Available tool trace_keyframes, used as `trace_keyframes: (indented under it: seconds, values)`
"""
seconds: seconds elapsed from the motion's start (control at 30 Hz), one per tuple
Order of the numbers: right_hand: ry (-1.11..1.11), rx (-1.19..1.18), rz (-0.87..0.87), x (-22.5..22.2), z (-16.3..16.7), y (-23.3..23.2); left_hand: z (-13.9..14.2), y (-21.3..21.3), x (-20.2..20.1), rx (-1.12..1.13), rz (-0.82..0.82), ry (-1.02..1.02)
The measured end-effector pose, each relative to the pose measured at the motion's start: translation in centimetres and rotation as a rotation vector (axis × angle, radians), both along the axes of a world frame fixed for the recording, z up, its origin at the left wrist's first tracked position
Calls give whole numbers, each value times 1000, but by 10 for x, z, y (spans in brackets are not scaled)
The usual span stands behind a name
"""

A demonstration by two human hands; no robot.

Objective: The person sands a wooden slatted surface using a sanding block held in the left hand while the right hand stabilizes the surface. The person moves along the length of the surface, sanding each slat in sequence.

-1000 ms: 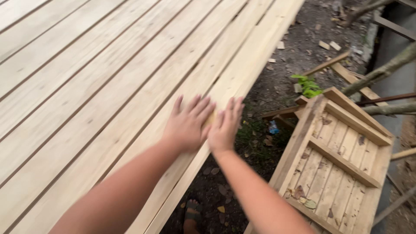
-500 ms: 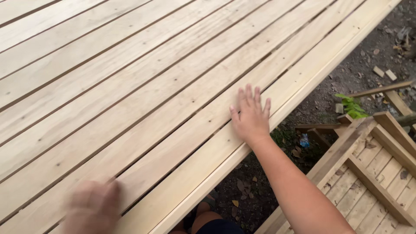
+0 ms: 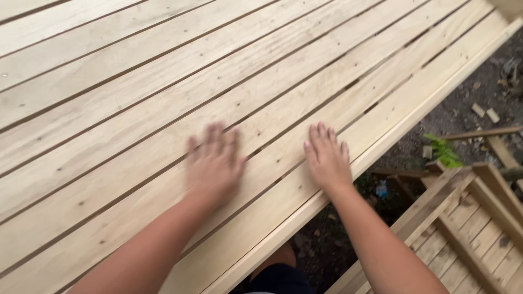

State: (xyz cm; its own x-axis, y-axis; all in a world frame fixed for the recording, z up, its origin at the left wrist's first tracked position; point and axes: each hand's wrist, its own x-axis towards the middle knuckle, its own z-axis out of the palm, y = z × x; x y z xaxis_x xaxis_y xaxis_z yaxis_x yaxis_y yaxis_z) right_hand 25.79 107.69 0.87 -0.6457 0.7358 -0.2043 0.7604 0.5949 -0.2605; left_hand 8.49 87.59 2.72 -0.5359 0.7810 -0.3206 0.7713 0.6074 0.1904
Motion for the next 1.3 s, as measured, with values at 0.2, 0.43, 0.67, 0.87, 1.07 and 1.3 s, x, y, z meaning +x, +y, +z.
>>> trace_keyframes:
  seconds: [0.2, 0.43, 0.67, 0.87, 1.07, 1.3]
  values:
    - [357, -176, 167, -2, -27, 48, 9, 171, 17, 175, -109, 36]
    - [519, -163, 322, -81, -28, 133, -7, 165, 38, 159, 71, 3]
    - [423, -140, 601, -144, -27, 101, -15, -11, 46, 196, 346, 566]
    - [605, -164, 618, -124, -13, 111, -11, 45, 62, 619, 466, -77]
    - [428, -68, 752, -108, 4, 100, 8, 146, 78, 171, 361, -66]
    - [273, -729, 361, -125, 27, 81, -13, 144, 78, 549, 580, 11]
